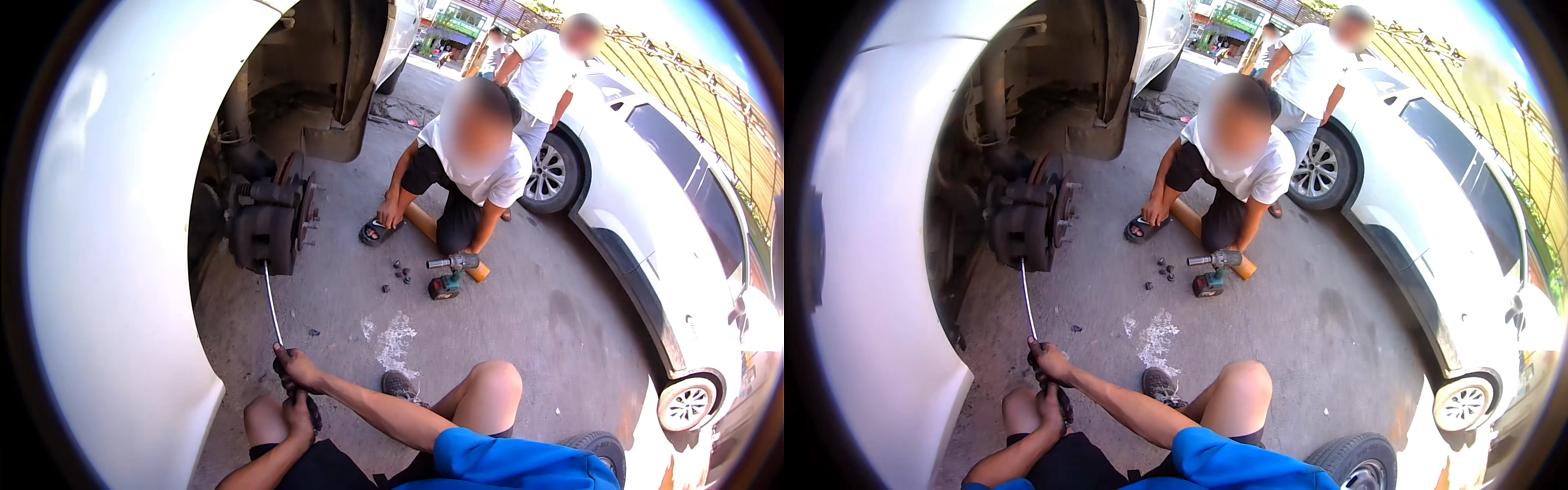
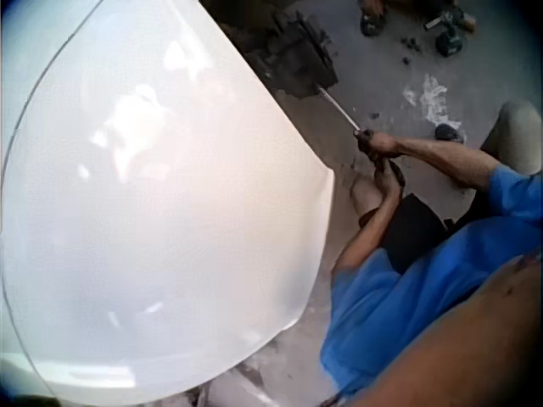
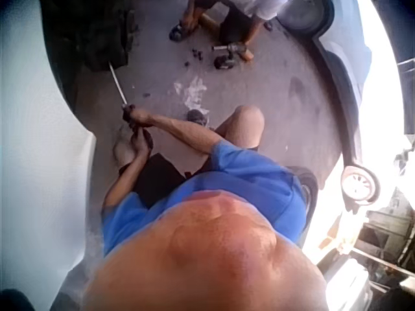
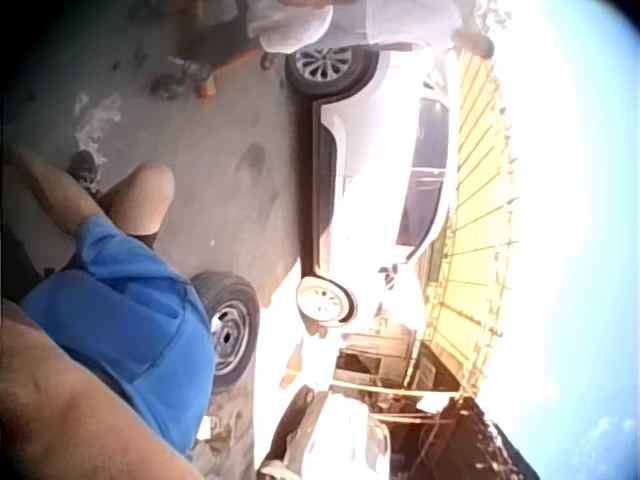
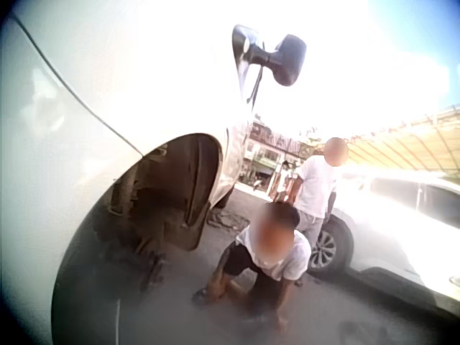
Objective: The person uses a pry bar to compress a brake piston and then manipulates the brake assembly and bolts using an impact wrench and their hands.
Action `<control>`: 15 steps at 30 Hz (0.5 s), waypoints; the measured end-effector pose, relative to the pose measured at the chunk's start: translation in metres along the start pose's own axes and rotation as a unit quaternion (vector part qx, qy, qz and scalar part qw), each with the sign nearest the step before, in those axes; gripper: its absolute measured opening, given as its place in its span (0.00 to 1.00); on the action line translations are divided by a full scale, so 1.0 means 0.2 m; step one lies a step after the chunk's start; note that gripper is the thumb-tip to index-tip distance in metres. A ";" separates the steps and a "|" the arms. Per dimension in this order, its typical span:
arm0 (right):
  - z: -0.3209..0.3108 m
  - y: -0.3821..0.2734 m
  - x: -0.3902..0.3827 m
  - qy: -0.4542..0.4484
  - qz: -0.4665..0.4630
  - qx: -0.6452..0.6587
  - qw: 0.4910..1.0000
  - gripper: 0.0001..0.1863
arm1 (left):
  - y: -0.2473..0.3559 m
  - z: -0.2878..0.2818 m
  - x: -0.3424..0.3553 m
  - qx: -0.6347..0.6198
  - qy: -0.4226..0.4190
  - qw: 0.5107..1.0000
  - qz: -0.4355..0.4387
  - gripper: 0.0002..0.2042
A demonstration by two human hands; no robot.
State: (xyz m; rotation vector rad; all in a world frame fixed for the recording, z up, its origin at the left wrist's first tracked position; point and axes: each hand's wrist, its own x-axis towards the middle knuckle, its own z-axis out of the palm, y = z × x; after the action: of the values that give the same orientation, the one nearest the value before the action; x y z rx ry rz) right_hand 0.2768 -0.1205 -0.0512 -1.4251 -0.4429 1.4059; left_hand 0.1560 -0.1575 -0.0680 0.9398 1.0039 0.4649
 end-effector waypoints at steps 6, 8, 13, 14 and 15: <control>0.04 -0.06 -0.06 -0.013 0.008 0.021 1.000 0.30 | -0.19 -0.06 0.11 0.024 0.038 0.997 0.057 0.21; 0.01 -0.08 -0.08 -0.004 0.021 0.013 1.000 0.29 | -0.04 -0.01 0.03 0.019 0.028 0.999 0.019 0.21; 0.05 -0.09 -0.06 0.046 -0.002 -0.029 0.998 0.28 | 0.06 0.02 -0.01 0.020 0.028 0.999 0.021 0.21; 0.11 -0.10 -0.05 0.056 -0.016 -0.031 0.998 0.28 | 0.02 -0.02 0.05 0.031 0.049 0.997 0.043 0.21; 0.12 -0.12 -0.08 0.058 -0.021 -0.020 0.998 0.28 | 0.03 -0.02 0.02 0.054 0.080 0.994 0.057 0.21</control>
State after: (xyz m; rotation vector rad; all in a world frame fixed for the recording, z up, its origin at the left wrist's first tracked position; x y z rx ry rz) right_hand 0.2606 -0.1150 -0.0177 -1.5124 -0.4254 1.2786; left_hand 0.1541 -0.1498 -0.0664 1.0748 1.1331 0.5936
